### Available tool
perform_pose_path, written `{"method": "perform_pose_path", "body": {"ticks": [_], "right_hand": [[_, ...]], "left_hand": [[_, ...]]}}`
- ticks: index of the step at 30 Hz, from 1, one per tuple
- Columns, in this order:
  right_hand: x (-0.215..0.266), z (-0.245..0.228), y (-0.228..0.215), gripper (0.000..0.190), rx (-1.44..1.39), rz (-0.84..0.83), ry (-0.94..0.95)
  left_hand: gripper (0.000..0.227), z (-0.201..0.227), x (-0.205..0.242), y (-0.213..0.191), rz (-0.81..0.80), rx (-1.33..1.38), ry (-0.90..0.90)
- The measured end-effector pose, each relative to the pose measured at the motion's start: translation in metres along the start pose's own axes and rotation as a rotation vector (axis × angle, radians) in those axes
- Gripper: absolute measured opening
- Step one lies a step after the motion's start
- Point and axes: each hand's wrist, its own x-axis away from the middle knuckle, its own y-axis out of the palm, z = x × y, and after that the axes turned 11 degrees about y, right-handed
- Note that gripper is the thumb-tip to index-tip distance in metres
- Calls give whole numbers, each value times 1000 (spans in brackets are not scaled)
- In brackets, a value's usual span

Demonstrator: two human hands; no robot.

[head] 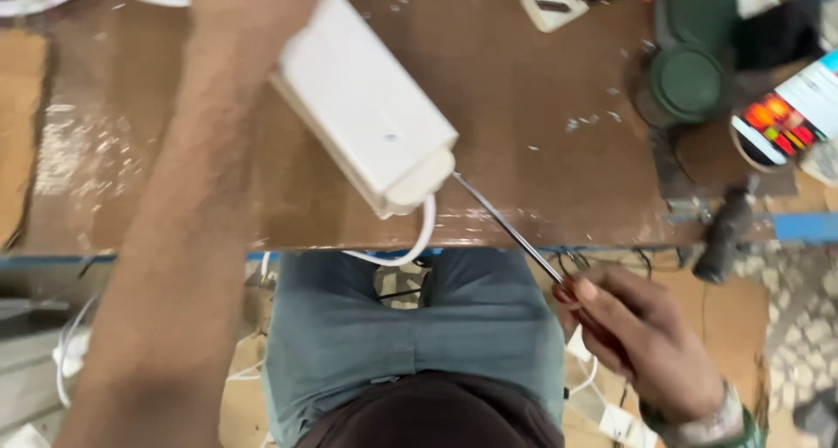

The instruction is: The person sits at a workbench and attaches white end caps to a white metal enclosure, driving screws with a screwdriver while holding the cap in place. They pick up screws from the bench, tighten them on both ends of the box, and reposition the enclosure to work on the other side.

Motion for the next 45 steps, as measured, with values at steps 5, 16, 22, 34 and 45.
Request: {"method": "perform_pose_path", "body": {"ticks": [5,16,22,34,45], "right_hand": [[7,-32,27,36,320,129,-395],[-7,-39,9,25,167,-210,-98],[17,-39,34,23,629,293,-721],[14,-45,33,30,515,121,-730],[6,-16,25,30,289,-40,-319]], "left_hand": [[30,-70,-12,98,-112,-313,213],[24,3,-64,139,36,306,-101],[25,17,-38,101,269,336,-152],[11,101,-45,-78,456,352,-91],[9,110,-44,-82,484,240,-91]]}}
